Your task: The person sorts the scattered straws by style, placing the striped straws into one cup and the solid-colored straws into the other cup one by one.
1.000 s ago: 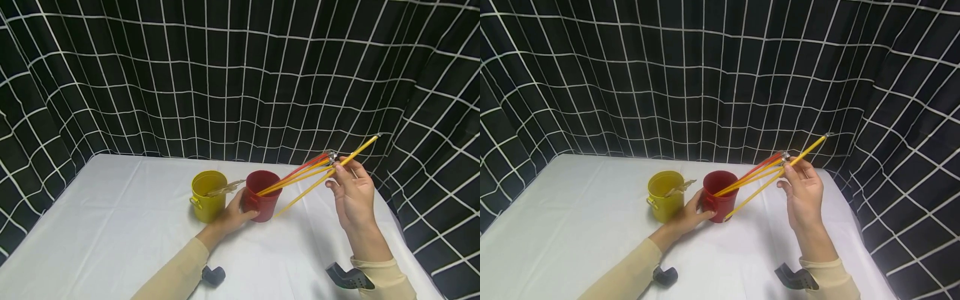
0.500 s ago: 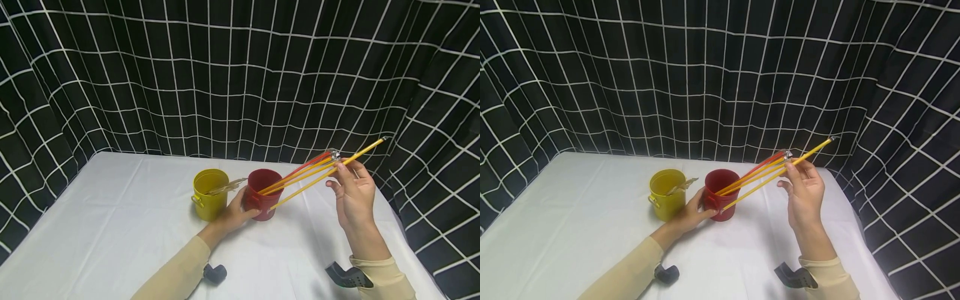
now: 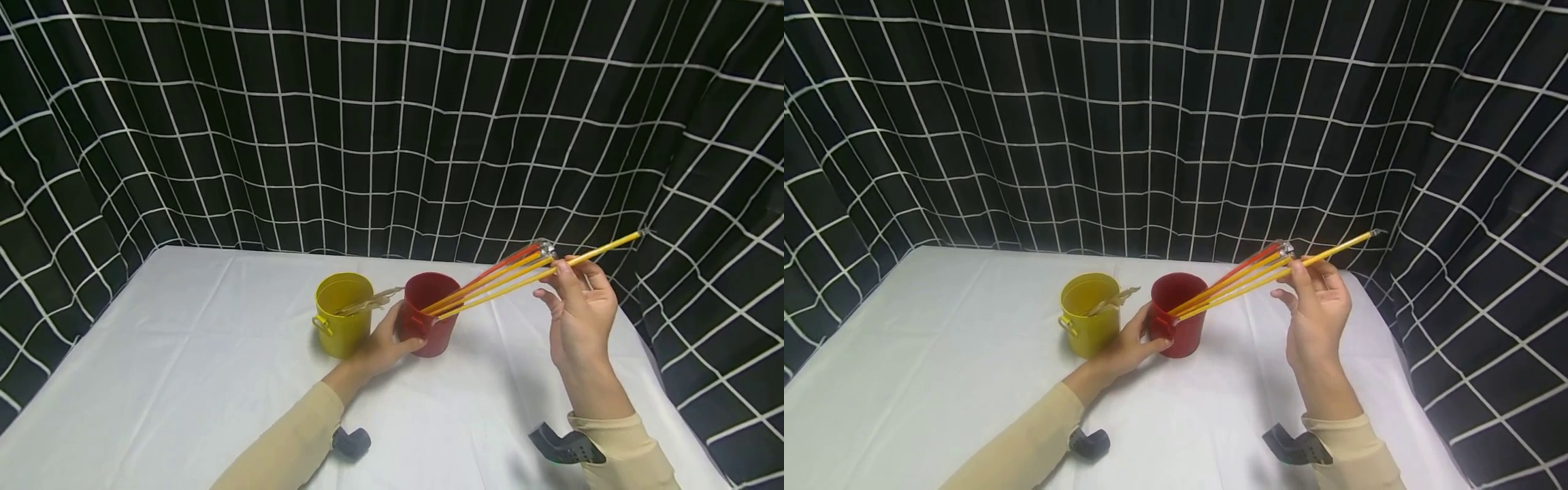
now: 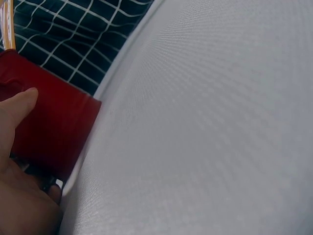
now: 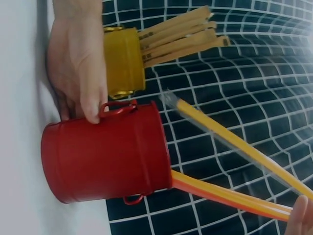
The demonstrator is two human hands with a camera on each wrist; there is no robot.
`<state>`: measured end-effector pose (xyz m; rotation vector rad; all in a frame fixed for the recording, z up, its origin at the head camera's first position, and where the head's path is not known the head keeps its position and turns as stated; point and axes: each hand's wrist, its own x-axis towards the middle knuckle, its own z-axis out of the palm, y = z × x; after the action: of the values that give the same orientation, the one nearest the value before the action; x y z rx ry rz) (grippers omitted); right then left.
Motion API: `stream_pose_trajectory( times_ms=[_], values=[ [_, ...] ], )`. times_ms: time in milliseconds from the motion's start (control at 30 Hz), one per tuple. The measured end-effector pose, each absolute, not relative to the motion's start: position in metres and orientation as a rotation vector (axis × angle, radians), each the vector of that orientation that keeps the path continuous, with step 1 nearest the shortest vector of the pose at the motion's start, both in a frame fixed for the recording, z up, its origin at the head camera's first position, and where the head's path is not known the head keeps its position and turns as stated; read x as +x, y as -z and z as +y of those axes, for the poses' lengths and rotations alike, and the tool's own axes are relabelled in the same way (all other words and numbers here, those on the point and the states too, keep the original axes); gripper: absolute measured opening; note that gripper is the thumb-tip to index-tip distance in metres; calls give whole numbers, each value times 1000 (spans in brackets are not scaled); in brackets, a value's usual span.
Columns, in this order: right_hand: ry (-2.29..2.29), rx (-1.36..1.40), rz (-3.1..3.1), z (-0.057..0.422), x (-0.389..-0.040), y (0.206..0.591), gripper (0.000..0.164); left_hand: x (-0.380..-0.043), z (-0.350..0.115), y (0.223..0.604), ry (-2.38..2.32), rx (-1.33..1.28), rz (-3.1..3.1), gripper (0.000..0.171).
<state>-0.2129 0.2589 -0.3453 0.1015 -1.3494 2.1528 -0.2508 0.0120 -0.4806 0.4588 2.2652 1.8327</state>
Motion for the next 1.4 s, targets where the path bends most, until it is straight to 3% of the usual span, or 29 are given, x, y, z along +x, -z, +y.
stream_pose_trajectory(
  times_ms=[267, 733, 1400],
  values=[
    [-2040, 72, -1280, 253, -215, 353, 16, -250, 12, 482, -1846, 460, 2264, 81],
    [-1869, 299, -1486, 246, -220, 367, 18, -247, 13, 480, -1833, 475, 2284, 81],
    [-1878, 200, -1814, 236, -232, 394, 12, -250, 12, 479, -1828, 483, 2289, 81]
  ],
)
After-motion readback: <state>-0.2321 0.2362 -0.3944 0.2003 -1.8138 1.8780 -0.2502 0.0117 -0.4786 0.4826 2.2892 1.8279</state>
